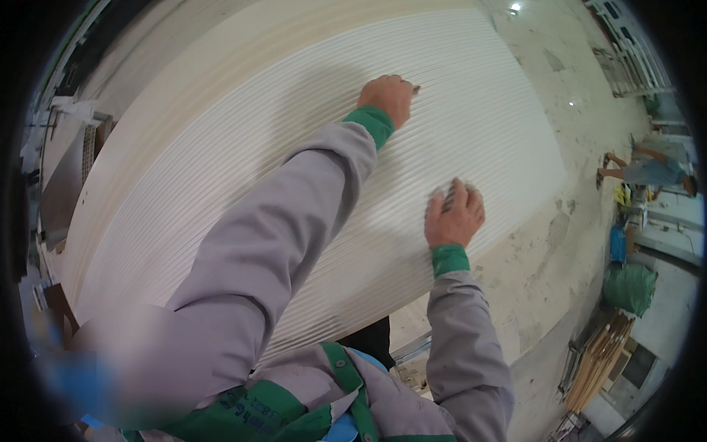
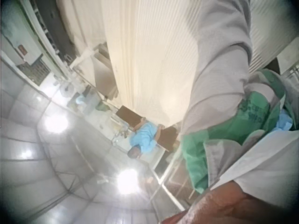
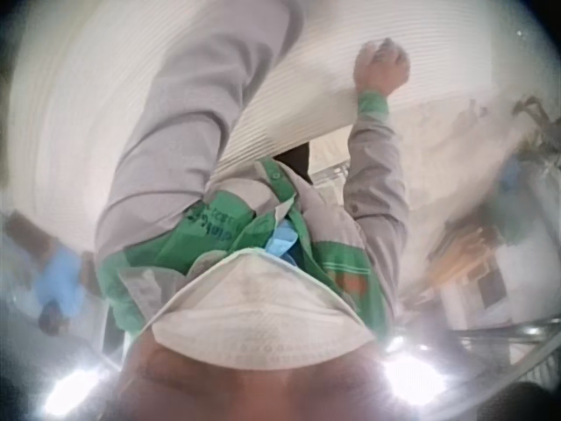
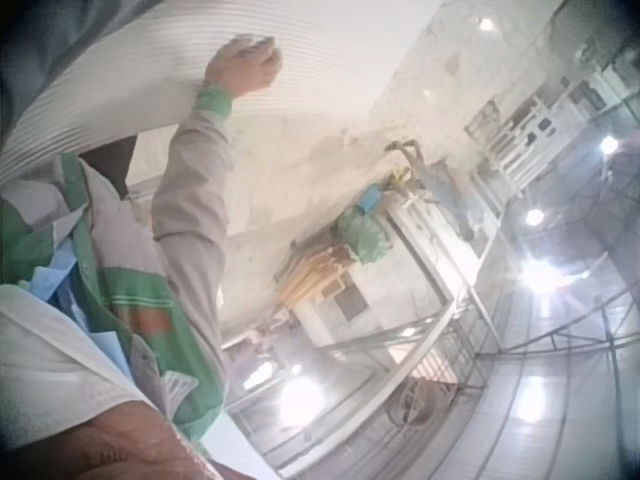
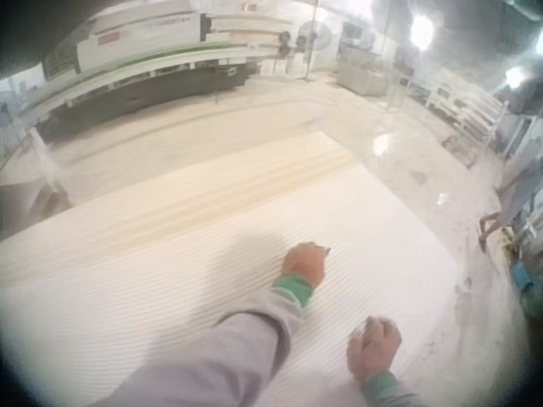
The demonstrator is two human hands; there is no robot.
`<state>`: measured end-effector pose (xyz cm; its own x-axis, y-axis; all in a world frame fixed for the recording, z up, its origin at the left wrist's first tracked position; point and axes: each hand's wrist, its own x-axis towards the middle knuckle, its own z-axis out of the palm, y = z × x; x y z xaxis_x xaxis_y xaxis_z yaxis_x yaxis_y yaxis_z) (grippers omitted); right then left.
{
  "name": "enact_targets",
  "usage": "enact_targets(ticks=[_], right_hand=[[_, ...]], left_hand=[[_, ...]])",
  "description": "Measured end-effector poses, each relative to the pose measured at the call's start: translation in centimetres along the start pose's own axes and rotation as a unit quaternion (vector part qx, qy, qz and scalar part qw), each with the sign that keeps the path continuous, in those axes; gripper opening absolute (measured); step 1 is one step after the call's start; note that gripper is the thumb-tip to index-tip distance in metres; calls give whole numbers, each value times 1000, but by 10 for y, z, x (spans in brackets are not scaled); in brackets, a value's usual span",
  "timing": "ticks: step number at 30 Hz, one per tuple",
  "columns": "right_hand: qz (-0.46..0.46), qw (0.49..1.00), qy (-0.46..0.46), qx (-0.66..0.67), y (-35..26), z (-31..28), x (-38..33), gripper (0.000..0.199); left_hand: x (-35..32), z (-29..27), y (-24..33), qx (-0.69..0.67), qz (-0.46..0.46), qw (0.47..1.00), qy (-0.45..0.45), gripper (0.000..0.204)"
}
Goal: The person uses a small handheld scraper to remove material from a large white ribbed panel. They work methodically across the surface, moving from one section to another while another person works nearby.
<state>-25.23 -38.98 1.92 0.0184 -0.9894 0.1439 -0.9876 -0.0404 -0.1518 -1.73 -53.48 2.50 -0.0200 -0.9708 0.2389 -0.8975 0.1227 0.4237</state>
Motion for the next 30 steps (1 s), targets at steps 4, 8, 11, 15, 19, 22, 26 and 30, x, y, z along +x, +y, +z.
enact_targets(ticks=[4,8,11,15,19,22,26,30], right_hand=[[12,999,2,32,-3,-6,-4,51],[4,999,22,40,-4,-7,-6,49],[-2,998,26,52,-5,-7,-6,48],[5,999,18,42,-12,-8,-4,48],[16,999,-7,32,-12,-9,-3,50],[13,999,-9,36,-10,-7,-2,50],[-1,1000,3,20,-5,-2,0,51],[-3,999,0,36,-2,0,2,53]], left_hand=[[-38,-18,-22,62,3,997,-55,20],[-204,-92,-118,14,42,997,56,12],[-363,-190,-189,71,-24,996,47,14],[-501,-287,-238,181,-206,961,-47,18],[-490,-272,-239,133,-185,973,-23,17],[-422,-225,-207,102,-131,986,-5,16],[-272,-133,-142,30,-28,997,71,16],[-105,-35,-58,16,-12,999,39,15]])
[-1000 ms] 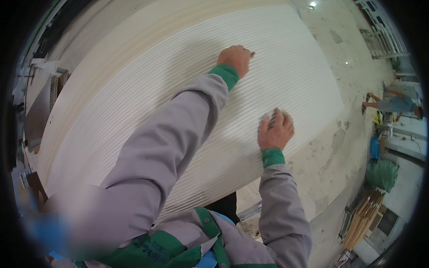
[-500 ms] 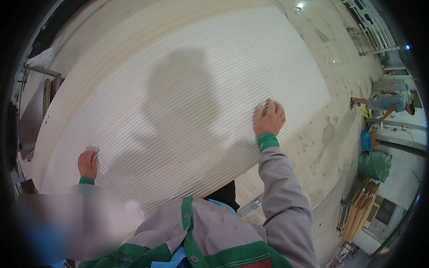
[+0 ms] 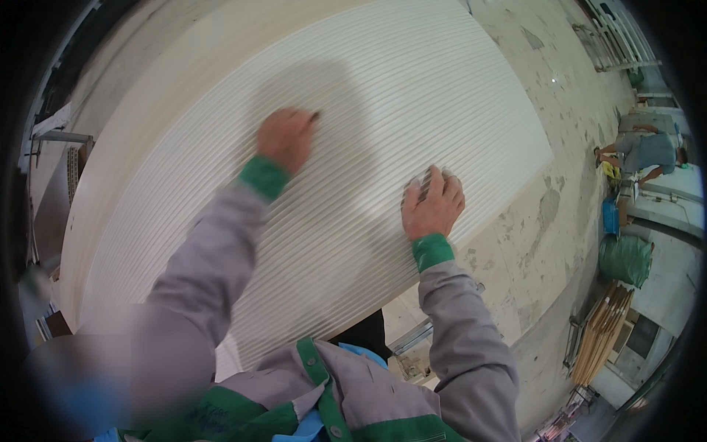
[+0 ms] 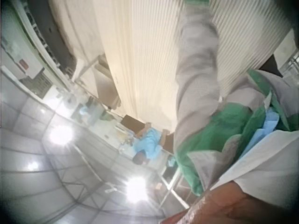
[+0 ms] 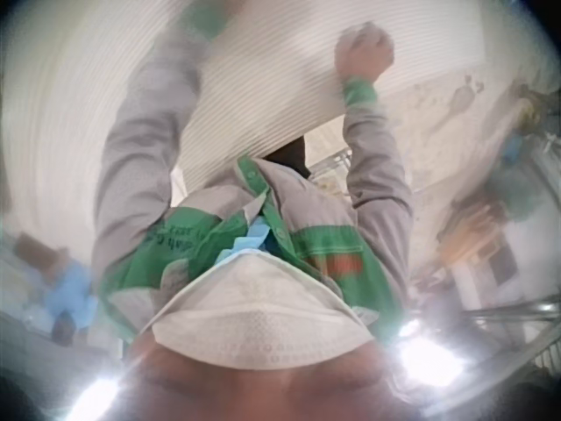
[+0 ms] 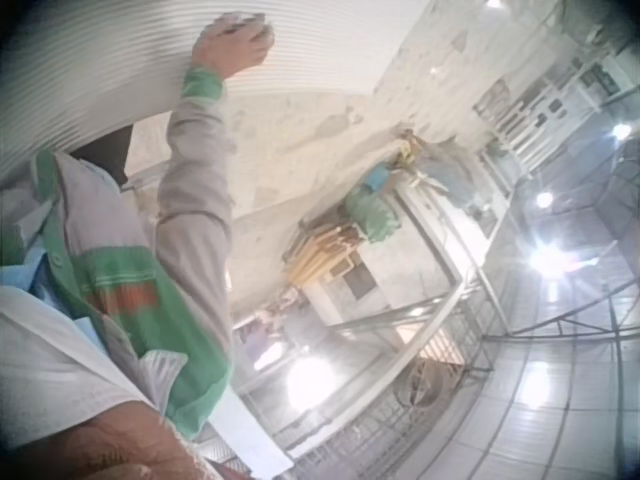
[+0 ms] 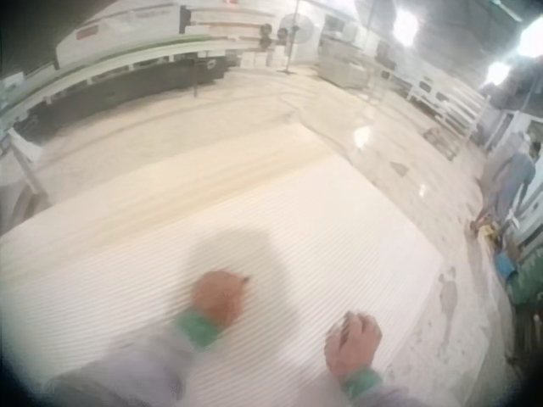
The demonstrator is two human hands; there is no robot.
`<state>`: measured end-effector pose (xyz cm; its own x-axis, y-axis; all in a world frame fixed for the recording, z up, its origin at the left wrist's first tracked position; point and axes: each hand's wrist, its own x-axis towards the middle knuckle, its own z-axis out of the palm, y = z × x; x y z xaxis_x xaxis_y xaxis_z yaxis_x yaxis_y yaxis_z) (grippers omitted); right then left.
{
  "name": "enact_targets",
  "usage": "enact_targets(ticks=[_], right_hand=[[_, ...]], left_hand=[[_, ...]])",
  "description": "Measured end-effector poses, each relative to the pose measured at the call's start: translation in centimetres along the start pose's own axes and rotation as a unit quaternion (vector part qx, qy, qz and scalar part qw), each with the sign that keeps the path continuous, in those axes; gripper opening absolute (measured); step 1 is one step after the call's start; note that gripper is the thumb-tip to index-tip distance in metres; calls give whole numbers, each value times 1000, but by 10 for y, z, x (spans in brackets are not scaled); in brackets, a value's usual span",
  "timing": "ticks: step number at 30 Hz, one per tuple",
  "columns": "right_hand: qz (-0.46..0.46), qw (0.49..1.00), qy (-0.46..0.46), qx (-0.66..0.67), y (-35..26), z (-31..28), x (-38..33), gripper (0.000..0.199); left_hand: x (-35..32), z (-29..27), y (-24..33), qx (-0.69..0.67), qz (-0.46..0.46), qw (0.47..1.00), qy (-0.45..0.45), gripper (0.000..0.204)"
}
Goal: The person uses a small handheld scraper to remove material from a large white ribbed panel. They work methodically across the surface, moving from one section to another while another person works nearby.
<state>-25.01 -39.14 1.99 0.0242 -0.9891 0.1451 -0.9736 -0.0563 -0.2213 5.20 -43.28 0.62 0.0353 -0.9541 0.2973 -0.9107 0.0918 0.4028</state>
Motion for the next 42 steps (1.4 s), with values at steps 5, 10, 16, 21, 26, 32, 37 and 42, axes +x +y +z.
enact_targets(ticks=[5,10,16,21,26,32,37,42], right_hand=[[-8,1000,4,0,3,0,1,53],[-13,1000,19,18,2,-2,-1,52],[-16,1000,22,4,-1,-5,-2,50],[-14,1000,18,-11,-1,-3,-3,50],[7,999,11,-52,-4,-2,-3,51],[16,998,3,-64,-7,-3,-4,50],[18,997,6,-70,-11,-5,-5,50],[24,998,-4,-60,-14,-8,-7,49]], left_hand=[[144,71,97,19,1,998,-52,20],[143,60,97,22,-1,996,-91,20],[-34,-29,-23,27,8,999,-27,14],[-244,-173,-135,85,-60,995,5,16],[-393,-298,-203,221,-200,952,-72,13],[-442,-324,-224,224,-256,937,-73,13],[-427,-322,-216,184,-265,946,-43,14],[-403,-307,-222,145,-202,967,-49,13]])
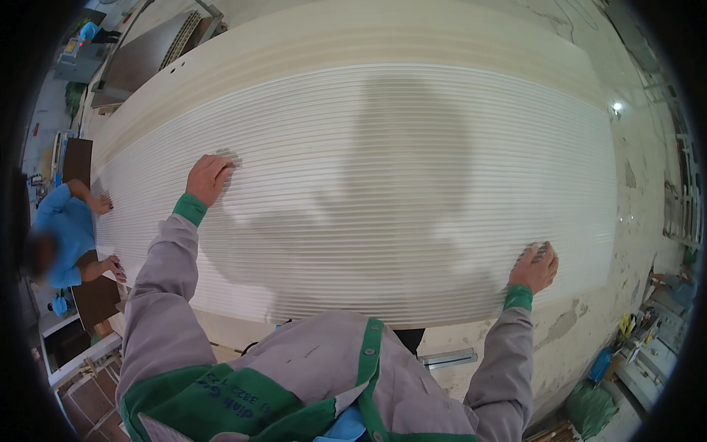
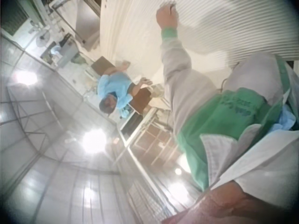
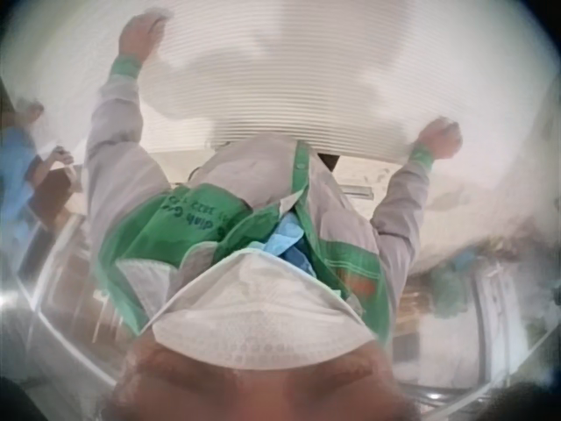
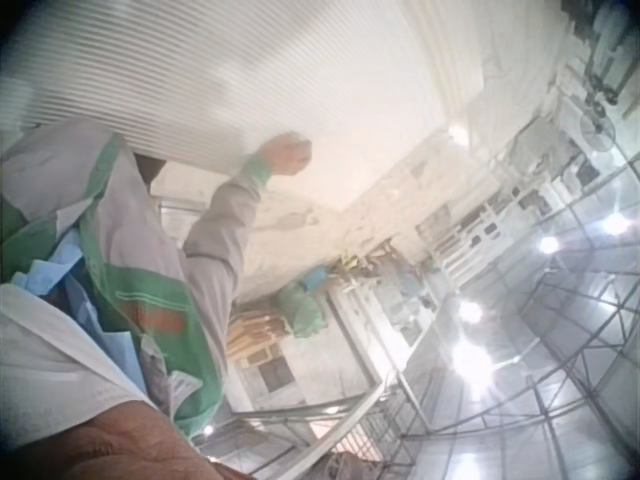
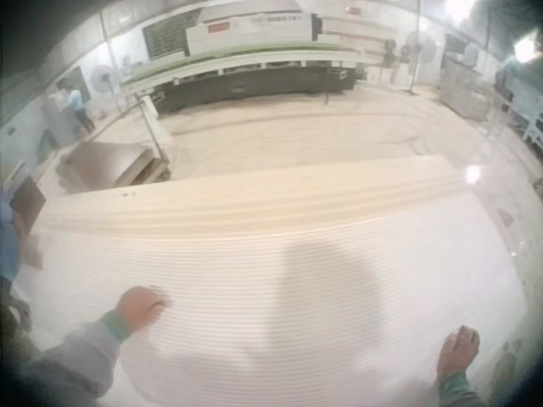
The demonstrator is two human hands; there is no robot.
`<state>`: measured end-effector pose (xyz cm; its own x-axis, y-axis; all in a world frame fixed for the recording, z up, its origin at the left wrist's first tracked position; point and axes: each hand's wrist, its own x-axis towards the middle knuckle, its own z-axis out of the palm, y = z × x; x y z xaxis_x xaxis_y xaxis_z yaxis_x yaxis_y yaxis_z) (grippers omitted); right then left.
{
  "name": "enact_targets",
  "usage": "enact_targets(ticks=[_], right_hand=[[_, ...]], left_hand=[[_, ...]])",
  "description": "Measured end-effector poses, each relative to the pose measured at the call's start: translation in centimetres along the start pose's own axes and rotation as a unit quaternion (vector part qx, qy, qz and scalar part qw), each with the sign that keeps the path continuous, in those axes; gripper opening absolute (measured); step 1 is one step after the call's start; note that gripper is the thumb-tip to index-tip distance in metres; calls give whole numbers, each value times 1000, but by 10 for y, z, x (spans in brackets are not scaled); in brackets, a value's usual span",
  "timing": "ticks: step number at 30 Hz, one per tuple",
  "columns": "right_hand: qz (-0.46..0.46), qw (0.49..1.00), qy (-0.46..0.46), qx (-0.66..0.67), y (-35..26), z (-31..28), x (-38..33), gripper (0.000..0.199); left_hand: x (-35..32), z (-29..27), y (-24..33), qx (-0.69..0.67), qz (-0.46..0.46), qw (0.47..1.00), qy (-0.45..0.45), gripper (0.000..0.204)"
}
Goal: The person uses a small handheld scraper to remove material from a large white ribbed panel. They work methodically across the surface, moving from one section to another while another person works nearby.
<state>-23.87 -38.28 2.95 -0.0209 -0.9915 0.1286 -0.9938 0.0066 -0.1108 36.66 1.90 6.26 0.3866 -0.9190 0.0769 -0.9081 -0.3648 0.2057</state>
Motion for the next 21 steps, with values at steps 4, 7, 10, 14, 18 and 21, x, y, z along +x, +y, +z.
enact_targets(ticks=[4,7,10,14,18,21], right_hand=[[-11,1000,28,2,3,6,1,49],[-13,999,14,25,10,13,5,49],[-48,998,47,1,18,20,8,48],[-35,999,23,14,18,19,7,53],[-26,999,-1,30,12,10,5,53],[-22,999,-12,37,11,9,6,53]], left_hand=[[12,9,9,-25,22,999,6,14],[32,17,36,-30,20,999,2,14],[75,40,91,-77,60,995,2,15],[142,77,186,-145,123,982,23,13],[227,123,315,-189,158,968,33,11],[297,158,423,-189,166,968,-15,18]])
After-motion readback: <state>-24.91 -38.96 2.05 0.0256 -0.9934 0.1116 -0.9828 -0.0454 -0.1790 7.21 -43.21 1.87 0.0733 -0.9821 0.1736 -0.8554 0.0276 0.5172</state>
